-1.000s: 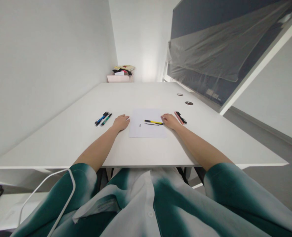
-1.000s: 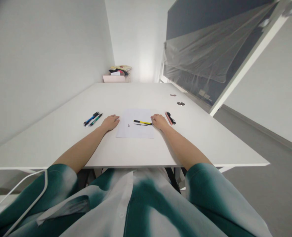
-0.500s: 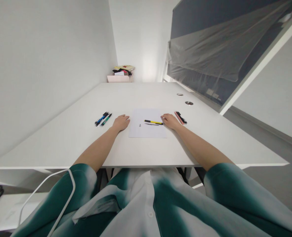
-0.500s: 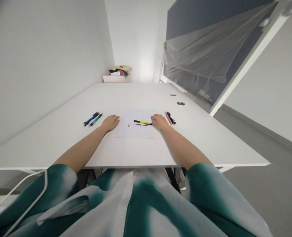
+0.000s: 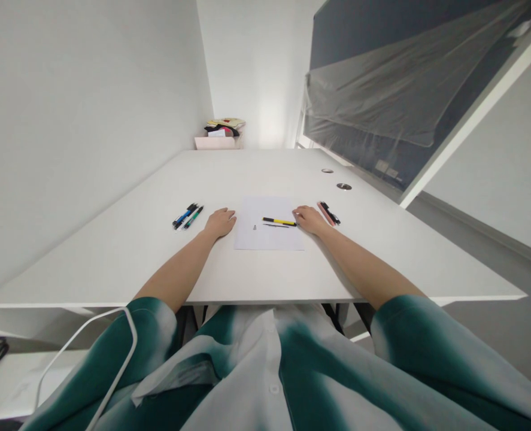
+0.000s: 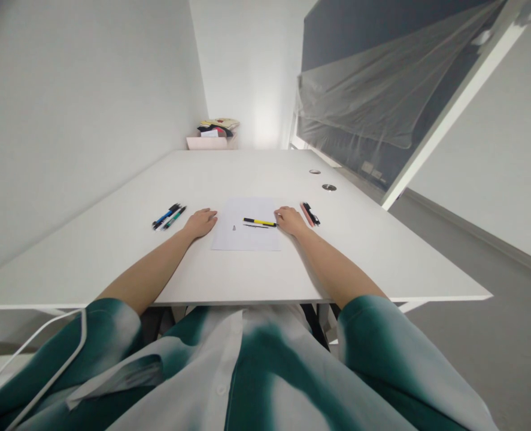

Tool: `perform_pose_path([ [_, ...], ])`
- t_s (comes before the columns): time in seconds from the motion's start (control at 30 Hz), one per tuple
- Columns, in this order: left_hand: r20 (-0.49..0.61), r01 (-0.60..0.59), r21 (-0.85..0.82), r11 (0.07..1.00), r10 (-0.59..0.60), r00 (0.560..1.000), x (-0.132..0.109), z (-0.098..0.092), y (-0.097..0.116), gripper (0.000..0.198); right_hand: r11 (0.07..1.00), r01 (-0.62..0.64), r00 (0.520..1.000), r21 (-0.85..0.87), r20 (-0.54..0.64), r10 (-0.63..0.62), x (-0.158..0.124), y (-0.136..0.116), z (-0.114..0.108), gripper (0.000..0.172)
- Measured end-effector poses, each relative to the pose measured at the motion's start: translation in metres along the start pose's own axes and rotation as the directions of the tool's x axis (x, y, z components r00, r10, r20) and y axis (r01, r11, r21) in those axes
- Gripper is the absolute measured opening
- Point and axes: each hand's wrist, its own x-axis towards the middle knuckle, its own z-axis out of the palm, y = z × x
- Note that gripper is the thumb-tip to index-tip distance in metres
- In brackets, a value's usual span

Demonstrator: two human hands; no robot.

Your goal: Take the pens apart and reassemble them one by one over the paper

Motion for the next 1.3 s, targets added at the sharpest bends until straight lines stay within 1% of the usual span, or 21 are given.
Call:
perform_pose_path([
  [0.4,-0.006,0.010,-0.018,1.000,-0.010,1.000,0.000,0.000,0.000,0.049,1.000,-0.014,1.000,-0.011,-0.011,0.014,0.000,0.000,0.002,0.040],
  [0.67,-0.018,0.004,-0.030,1.000,-0.005,1.000,0.002,0.003,-0.002,0.048,1.000,0.005,1.000,-0.020,-0.010,-0.006,0.001,0.003,0.003,0.040],
  [0.77,-0.062,-0.005,-0.042,0.999,0.002,0.998,0.002,0.004,-0.003,0.045,1.000,0.010,1.000,-0.015,-0.007,-0.010,0.002,0.003,0.003,0.040],
  [0.87,-0.163,-0.036,-0.086,0.996,0.022,0.986,0.000,0.002,0.005,0.043,1.000,0.010,1.000,0.001,-0.005,-0.010,0.002,0.002,0.002,0.041],
  [0.93,-0.239,-0.107,-0.122,0.987,0.075,0.968,-0.004,-0.002,0.017,0.042,1.000,-0.008,1.000,0.022,-0.014,0.008,0.001,0.002,0.002,0.041],
  [0.97,-0.265,-0.165,-0.132,0.977,0.126,0.956,-0.006,-0.004,0.025,0.041,0.999,-0.023,0.999,0.033,-0.026,0.023,0.001,0.001,0.001,0.041],
  [1.03,-0.286,-0.288,-0.137,0.948,0.240,0.928,-0.012,-0.007,0.041,0.040,0.997,-0.051,0.996,0.055,-0.067,0.054,0.000,-0.002,-0.001,0.041],
  [1.1,-0.274,-0.400,-0.116,0.909,0.358,0.892,-0.017,-0.008,0.057,0.040,0.996,-0.044,0.992,0.076,-0.118,0.053,-0.002,-0.008,-0.005,0.039],
  [1.2,-0.226,-0.494,-0.073,0.867,0.468,0.854,-0.023,-0.007,0.072,0.042,0.994,0.054,0.984,0.096,-0.175,-0.036,-0.005,-0.022,-0.013,0.033],
  [1.3,-0.151,-0.507,-0.045,0.861,0.496,0.855,-0.025,-0.004,0.076,0.046,0.979,0.186,0.971,0.080,-0.164,-0.172,-0.009,-0.041,-0.018,0.027],
])
